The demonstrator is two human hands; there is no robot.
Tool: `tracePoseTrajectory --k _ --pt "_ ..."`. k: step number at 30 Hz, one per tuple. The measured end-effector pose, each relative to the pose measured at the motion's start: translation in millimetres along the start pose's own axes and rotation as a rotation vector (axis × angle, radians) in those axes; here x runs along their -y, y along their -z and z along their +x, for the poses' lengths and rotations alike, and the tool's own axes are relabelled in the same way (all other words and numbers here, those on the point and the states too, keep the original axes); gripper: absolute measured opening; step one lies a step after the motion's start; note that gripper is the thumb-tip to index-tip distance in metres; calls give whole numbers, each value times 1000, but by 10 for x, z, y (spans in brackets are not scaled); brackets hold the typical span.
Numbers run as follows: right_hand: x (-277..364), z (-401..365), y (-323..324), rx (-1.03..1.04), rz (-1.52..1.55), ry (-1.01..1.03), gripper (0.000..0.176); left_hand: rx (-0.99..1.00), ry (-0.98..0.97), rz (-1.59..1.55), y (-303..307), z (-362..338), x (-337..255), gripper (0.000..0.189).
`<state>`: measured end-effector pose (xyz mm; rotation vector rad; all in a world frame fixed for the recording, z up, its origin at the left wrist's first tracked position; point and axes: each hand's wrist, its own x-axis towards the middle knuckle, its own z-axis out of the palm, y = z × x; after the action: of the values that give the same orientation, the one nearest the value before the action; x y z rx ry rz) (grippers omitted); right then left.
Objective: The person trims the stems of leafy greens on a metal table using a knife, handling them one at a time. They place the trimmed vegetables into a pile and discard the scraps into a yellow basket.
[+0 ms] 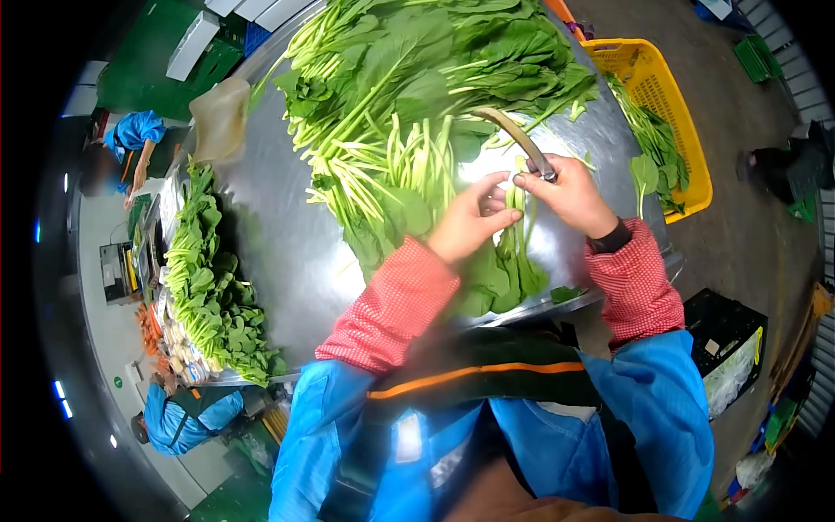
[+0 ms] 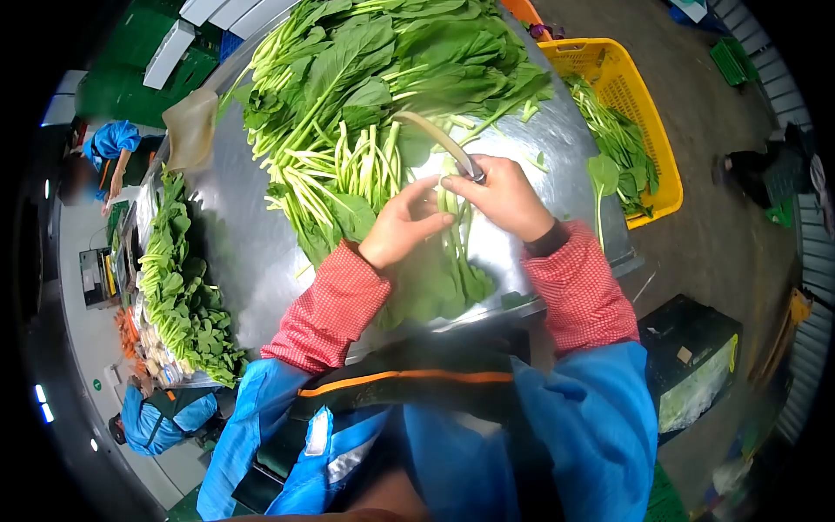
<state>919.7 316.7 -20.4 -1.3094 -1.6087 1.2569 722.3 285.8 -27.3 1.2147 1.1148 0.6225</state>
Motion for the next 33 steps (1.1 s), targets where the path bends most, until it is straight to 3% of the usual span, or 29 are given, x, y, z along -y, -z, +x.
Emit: tracePoseTrajectory --k 1,4,7,8,11,12,16,19,20,23,25,29,31,33 --pt "61 7 60 38 -37 -10 25 -1 32 -18 18 40 59 61" --pt "151 2 317 151 -182 3 24 93 -107 12 109 34 110 48" --pt "172 1 439 242 -274 -41 18 214 31 -71 167 -21 -6 42" --pt "155 10 441 262 -264 -71 19 282 88 -233 175 -38 6 38" --pt "-26 82 401 379 -175 -241 20 290 237 -320 182 -134 -36 43" --pt "-256 101 360 402 -142 -215 20 332 213 -312 217 -140 88 41" --pt "-186 166 244 550 -256 -162 27 352 247 -325 425 -360 245 40" --pt "-393 301 440 358 -418 -303 31 253 254 -382 762 -689 378 44" --pt "-402 317 483 326 -700 -127 35 215 211 -353 846 -789 389 46" --pt "-262 400 64 84 -864 199 38 82 132 -385 895 -902 406 51" --pt "-283 622 -394 -7 -658 271 40 -24 105 -597 835 -879 272 53" --pt "-266 1116 -1168 -67 -329 53 44 -219 84 -665 778 -809 231 37" --pt "-336 1247 -1350 -10 -384 15 38 -309 94 -433 814 -746 119 27" --pt "-333 1242 -1373 5 -78 -2 32 -420 178 -171 860 -725 -54 23"
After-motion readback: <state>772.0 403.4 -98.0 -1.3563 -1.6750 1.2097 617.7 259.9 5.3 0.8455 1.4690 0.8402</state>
